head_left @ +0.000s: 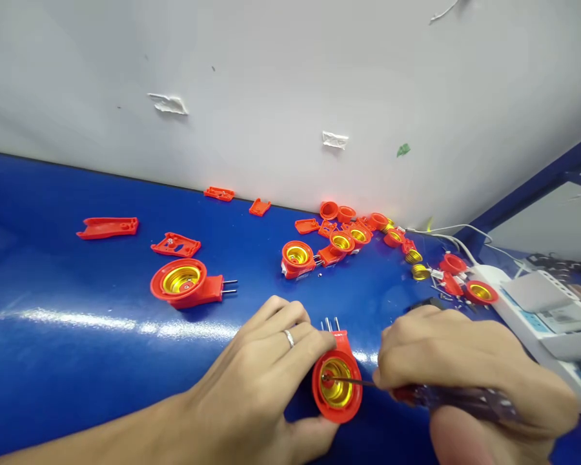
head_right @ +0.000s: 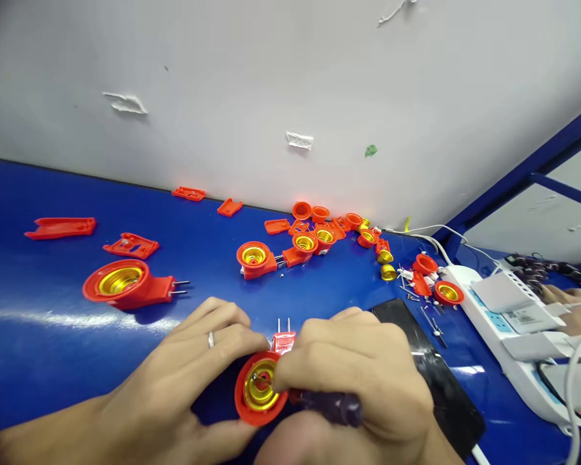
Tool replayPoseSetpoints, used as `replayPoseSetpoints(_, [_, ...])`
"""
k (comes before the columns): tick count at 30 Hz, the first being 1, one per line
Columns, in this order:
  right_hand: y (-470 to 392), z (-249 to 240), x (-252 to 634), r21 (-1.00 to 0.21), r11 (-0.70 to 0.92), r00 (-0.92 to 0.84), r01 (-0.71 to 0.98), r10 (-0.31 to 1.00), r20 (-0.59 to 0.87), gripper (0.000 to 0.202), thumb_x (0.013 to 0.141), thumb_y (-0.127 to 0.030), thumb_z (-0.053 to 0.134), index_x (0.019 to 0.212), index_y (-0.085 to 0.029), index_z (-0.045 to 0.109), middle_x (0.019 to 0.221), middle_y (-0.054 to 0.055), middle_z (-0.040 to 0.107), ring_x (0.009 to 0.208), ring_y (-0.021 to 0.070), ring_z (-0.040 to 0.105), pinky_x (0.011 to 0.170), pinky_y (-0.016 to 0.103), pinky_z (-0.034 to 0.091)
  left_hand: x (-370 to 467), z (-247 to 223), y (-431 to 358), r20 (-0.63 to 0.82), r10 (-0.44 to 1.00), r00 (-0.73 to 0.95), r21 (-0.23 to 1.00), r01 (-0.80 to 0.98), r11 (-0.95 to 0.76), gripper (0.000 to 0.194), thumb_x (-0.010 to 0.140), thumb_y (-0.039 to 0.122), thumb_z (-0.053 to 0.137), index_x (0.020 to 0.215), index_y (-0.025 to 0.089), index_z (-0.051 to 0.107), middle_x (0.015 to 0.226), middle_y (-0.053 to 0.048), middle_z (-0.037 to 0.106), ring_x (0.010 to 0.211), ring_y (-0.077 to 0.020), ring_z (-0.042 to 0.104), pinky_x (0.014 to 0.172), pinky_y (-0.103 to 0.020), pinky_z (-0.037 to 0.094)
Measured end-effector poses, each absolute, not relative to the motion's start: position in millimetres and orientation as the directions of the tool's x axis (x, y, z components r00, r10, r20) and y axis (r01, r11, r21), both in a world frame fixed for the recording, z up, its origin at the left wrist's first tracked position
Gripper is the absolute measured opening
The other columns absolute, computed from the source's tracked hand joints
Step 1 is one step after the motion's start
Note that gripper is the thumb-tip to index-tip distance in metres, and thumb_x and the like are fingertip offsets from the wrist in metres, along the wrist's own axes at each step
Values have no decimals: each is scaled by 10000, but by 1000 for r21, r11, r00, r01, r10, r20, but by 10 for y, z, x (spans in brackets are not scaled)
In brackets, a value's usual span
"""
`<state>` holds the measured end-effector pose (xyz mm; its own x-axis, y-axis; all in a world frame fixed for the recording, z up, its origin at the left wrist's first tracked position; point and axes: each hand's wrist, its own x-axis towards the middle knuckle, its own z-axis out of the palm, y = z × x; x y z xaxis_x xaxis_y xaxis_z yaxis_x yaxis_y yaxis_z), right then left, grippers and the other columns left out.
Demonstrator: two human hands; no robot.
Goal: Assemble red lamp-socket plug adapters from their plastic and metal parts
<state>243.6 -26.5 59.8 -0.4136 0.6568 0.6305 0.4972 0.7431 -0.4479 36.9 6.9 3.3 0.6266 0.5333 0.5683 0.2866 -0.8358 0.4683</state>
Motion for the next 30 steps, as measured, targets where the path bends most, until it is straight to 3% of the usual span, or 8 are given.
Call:
replayPoseSetpoints(4, [-262,601,2414,-498,719,-375,485,685,625,401,940,-554,574,779,-194,644,572,-35,620,474,84,586,478,225,427,363,18,69,571,527,629,465,281,-840,344,724,161,765,1021,169,593,814,4,638,748,-171,533,663,-326,434])
replayPoseSetpoints(18, [-258,635,2400,-488,694,-371,529,706,603,411,948,-545,566,741,-194,620,550,-39,592,454,78,555,464,221,412,369,61,56,591,537,601,474,280,-835,320,749,152,747,1026,177,589,825,-8,653,744,-178,561,662,-329,451])
replayPoseSetpoints(23, [-255,631,2441,-460,744,-460,485,664,590,352,990,-471,527,796,-193,624,598,-60,614,490,46,568,502,170,442,388,72,77,576,542,612,473,292,-832,312,760,162,737,1027,181,577,814,-3,646,734,-175,554,651,-326,449])
replayPoseSetpoints(27, [-270,622,2478,-488,708,-458,510,704,543,425,963,-577,516,799,-203,635,598,-45,620,490,68,569,499,209,427,398,77,84,586,528,615,462,281,-841,327,769,167,744,1051,176,579,820,-3,650,738,-171,554,658,-324,449])
replayPoseSetpoints(30, [-272,626,2478,-476,713,-447,515,697,560,415,952,-573,539,783,-204,626,573,-45,607,459,75,553,478,223,411,390,75,77,578,535,616,474,280,-835,312,774,167,747,1037,179,580,810,5,648,720,-166,544,656,-322,443])
